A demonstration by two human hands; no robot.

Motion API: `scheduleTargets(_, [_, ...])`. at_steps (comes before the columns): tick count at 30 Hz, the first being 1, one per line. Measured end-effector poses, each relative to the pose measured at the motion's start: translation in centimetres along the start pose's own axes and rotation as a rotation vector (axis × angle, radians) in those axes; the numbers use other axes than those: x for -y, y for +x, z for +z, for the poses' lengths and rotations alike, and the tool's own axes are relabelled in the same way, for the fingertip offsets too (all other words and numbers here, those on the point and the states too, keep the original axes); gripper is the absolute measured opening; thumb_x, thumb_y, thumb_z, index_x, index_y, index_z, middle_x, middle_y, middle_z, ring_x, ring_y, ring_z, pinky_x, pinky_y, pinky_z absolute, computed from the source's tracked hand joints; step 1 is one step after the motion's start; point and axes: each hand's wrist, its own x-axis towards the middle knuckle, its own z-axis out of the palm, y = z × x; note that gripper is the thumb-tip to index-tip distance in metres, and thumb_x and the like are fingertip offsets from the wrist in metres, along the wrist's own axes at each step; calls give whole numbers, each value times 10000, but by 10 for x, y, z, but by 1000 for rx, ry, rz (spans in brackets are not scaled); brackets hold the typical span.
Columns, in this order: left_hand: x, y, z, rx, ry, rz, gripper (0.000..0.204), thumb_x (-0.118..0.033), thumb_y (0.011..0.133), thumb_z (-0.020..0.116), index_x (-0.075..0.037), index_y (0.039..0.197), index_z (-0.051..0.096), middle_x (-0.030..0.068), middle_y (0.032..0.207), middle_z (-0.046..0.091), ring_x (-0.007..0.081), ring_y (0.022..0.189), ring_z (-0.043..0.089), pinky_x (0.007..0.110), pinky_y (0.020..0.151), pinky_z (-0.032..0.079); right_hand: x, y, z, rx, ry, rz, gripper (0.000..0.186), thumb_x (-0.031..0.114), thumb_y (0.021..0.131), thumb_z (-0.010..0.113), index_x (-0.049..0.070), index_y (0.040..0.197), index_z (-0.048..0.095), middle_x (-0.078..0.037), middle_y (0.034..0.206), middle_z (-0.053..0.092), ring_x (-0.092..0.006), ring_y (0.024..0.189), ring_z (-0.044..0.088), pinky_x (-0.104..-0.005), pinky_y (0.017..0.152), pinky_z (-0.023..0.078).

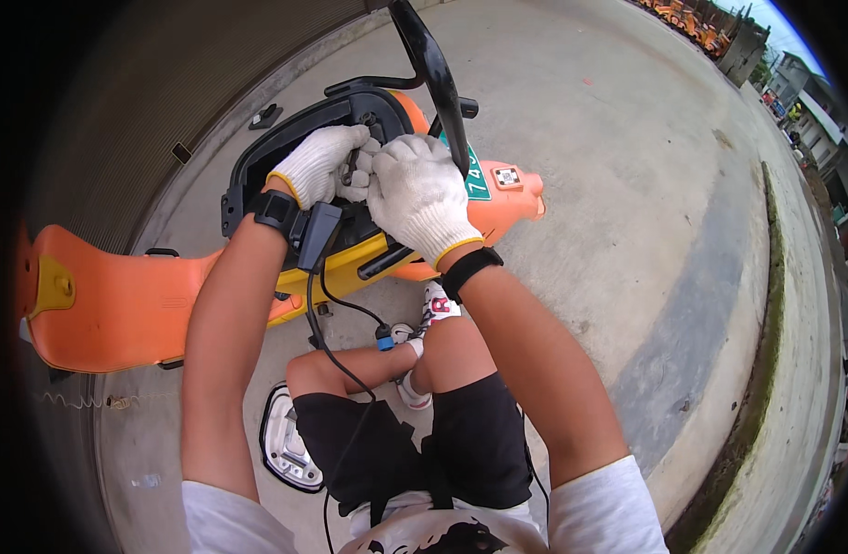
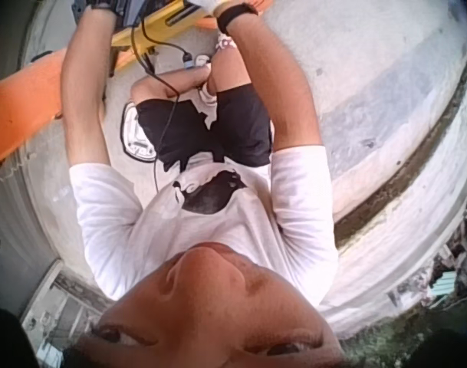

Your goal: Repairing or adjusting internal components and wiring of an electric scooter.

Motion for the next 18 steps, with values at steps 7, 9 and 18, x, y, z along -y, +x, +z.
scheduleTargets(7, [-7, 1, 8, -7, -99, -16, 220, -197, 1049, 476, -14, 1092, 590, 50, 815, 594, 161, 611, 590, 360, 570, 594, -1, 0, -2, -37, 85, 43, 209, 189, 830, 652, 84, 1000, 715, -76, 1077, 691, -290, 1147, 623, -425, 1000, 501])
scheduleTargets(9, [-6, 0, 14, -21, -124, 6, 207, -192, 1050, 475, -21, 1082, 587, 44, 783, 573, 164, 599, 585, 349, 538, 583, -2, 0, -2, -41, 103, 63, 212, 184, 827, 656, 82, 1005, 708, -77, 1100, 680, -292, 1154, 618, -427, 994, 506])
scheduleTargets(18, [5, -1, 17, -79, -157, -28, 229, -244, 1064, 475, -156, 865, 545, -38, 663, 492, 97, 492, 451, 296, 425, 417, 9, -6, 1, -131, 261, 105, 375, 84, 819, 668, 97, 1183, 578, -117, 1206, 609, -337, 1147, 612, -451, 977, 505])
